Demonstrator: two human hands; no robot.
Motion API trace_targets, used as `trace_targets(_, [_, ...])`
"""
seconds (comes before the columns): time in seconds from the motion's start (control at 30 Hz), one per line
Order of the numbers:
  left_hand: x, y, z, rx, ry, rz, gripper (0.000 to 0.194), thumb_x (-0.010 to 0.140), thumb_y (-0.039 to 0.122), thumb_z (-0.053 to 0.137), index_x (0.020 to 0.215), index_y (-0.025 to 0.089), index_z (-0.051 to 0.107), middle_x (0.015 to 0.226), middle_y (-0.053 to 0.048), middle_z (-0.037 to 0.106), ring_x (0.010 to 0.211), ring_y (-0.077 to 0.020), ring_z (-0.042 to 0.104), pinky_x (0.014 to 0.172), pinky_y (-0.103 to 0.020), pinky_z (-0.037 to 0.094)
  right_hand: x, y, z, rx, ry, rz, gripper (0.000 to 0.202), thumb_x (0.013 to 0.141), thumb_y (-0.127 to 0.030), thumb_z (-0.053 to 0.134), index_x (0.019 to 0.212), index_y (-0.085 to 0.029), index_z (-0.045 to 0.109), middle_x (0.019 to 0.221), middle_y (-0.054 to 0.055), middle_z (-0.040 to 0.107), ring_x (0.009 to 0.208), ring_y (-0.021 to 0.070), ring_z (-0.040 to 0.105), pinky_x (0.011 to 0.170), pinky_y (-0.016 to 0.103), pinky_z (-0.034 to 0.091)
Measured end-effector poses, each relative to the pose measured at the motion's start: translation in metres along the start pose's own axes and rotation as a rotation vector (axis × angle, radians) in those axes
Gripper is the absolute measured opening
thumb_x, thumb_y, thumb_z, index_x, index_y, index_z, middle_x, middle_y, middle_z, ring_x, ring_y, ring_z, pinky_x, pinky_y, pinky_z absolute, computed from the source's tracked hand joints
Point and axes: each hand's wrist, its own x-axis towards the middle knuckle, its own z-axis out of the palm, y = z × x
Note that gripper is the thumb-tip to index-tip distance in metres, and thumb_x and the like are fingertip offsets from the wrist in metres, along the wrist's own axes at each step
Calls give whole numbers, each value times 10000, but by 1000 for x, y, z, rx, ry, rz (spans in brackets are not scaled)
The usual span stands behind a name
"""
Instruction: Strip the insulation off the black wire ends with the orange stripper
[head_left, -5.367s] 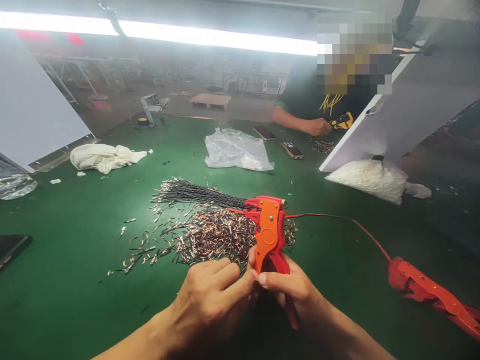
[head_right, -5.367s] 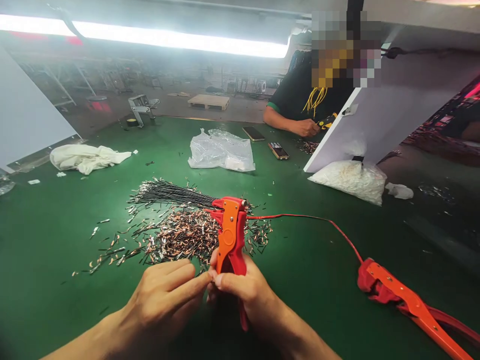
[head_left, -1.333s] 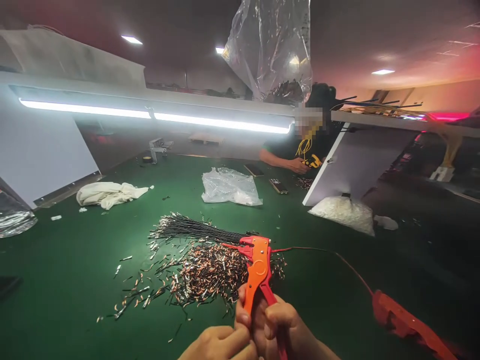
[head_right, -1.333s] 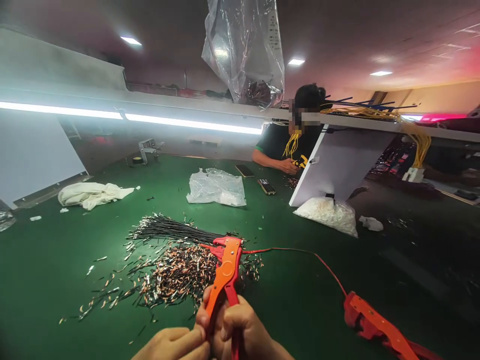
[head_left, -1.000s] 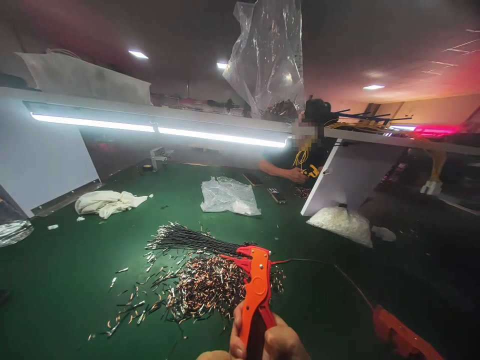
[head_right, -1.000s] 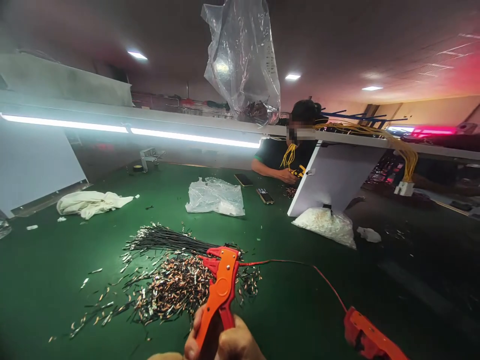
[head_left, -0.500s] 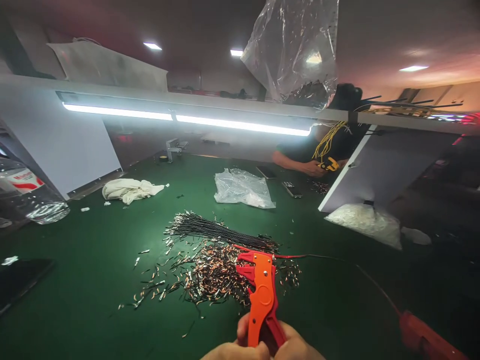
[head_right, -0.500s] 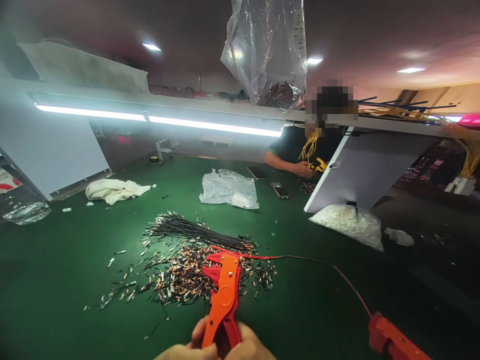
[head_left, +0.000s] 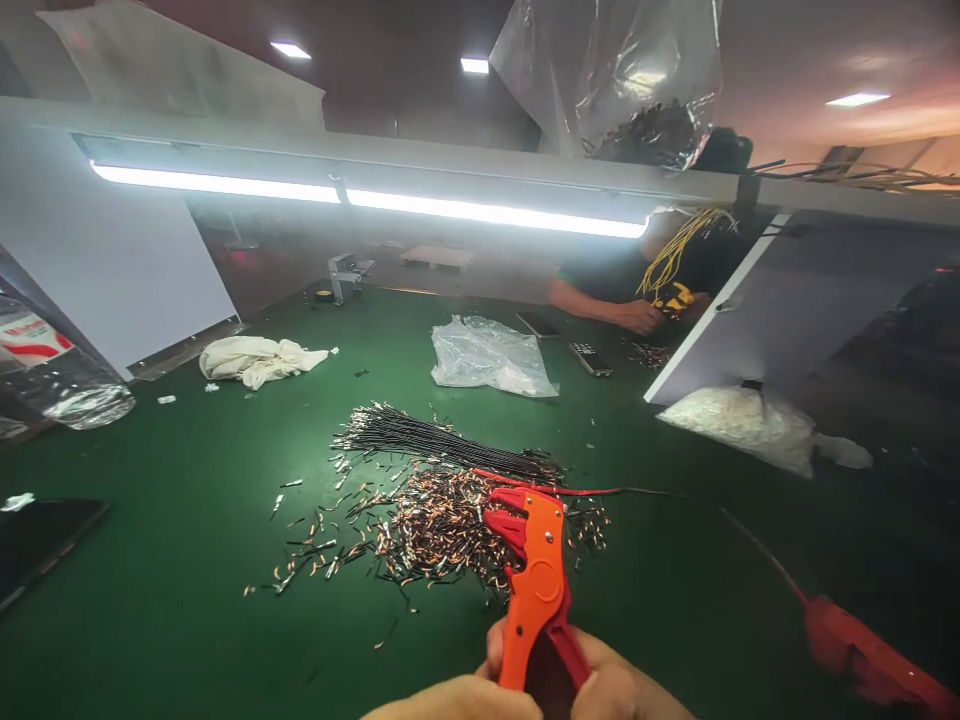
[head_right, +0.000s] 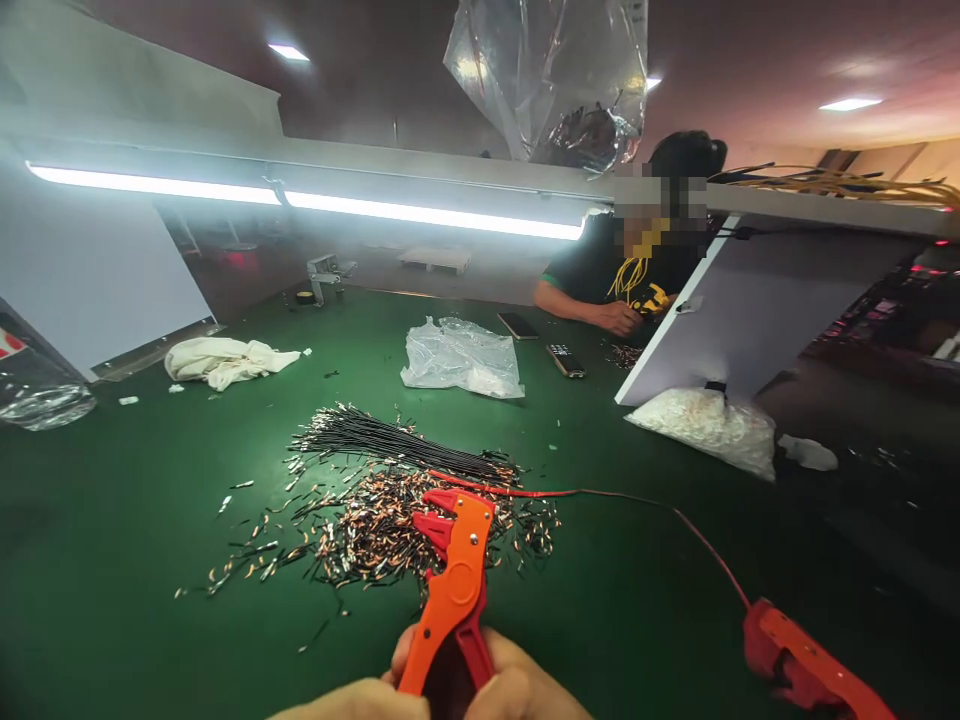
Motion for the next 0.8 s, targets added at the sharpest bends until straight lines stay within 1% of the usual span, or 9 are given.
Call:
trace_targets(0.07, [3,-2,-2,-44,32,-19,120,927,312,556,980,250,643,1005,-28,665,846,-158,631,714,-289,568,-1,0,0,33,-8,8,493,463,-25,506,916,-147,655,770,23,628,691,150,590,692,271,415])
trace_targets(0.2, [12,-2,-12,-106,106,-41,264,938,345,537,1150,196,585,1183,-87,601,971,-183,617,832,-378,545,2,1,-2,95,-20,-44,499,445,-12,504,906,-144,640,742,11,606,670,144,577,670,262,412])
trace_targets(0.27, [18,-2,-18,-128,129,-52,196,931,323,547,1088,220,606,1070,-63,650,879,-160,628,777,-330,546,2,0,-1,135,-17,-81,459,471,-34,530,904,-154,623,730,4,598,649,143,570,639,255,415])
trace_targets(0.37, [28,-5,-33,-125,211,-88,115,934,199,505,965,224,613,751,-17,667,655,-133,595,634,-285,503,-1,-6,6,168,-23,-151,446,507,-79,554,943,-163,599,770,17,618,685,162,592,646,272,435])
trace_targets(0.4, [31,-8,-38,-78,371,-91,122,921,173,501,931,229,608,628,12,632,566,-133,551,565,-290,462,-3,-8,9,169,-29,-173,462,509,-83,550,963,-161,593,799,31,632,727,180,608,677,296,448])
trace_targets(0.47, [36,-15,-48,-87,432,-284,143,879,137,539,997,189,599,524,38,550,504,-124,480,524,-282,406,-4,-9,14,180,-61,-212,459,529,-101,531,981,-150,585,831,58,649,783,220,629,719,366,469])
trace_targets(0.5, [37,-18,-52,-113,401,-373,215,856,73,544,1032,186,593,540,44,546,510,-112,476,524,-264,392,-4,-9,16,194,-84,-226,436,548,-119,518,978,-143,583,824,67,651,780,231,633,715,392,476])
trace_targets(0.53, [38,-21,-54,-129,419,-401,255,842,42,556,1045,193,587,549,56,541,502,-97,461,522,-248,382,-3,-8,16,216,-105,-231,412,570,-139,503,974,-136,580,808,70,648,762,233,634,700,405,481])
trace_targets(0.8, [40,-16,-37,-194,423,-455,192,834,20,579,954,168,601,623,31,612,516,-90,511,529,-236,398,0,1,17,315,-149,-160,300,691,-300,496,945,-157,565,718,19,612,638,175,610,652,371,453])
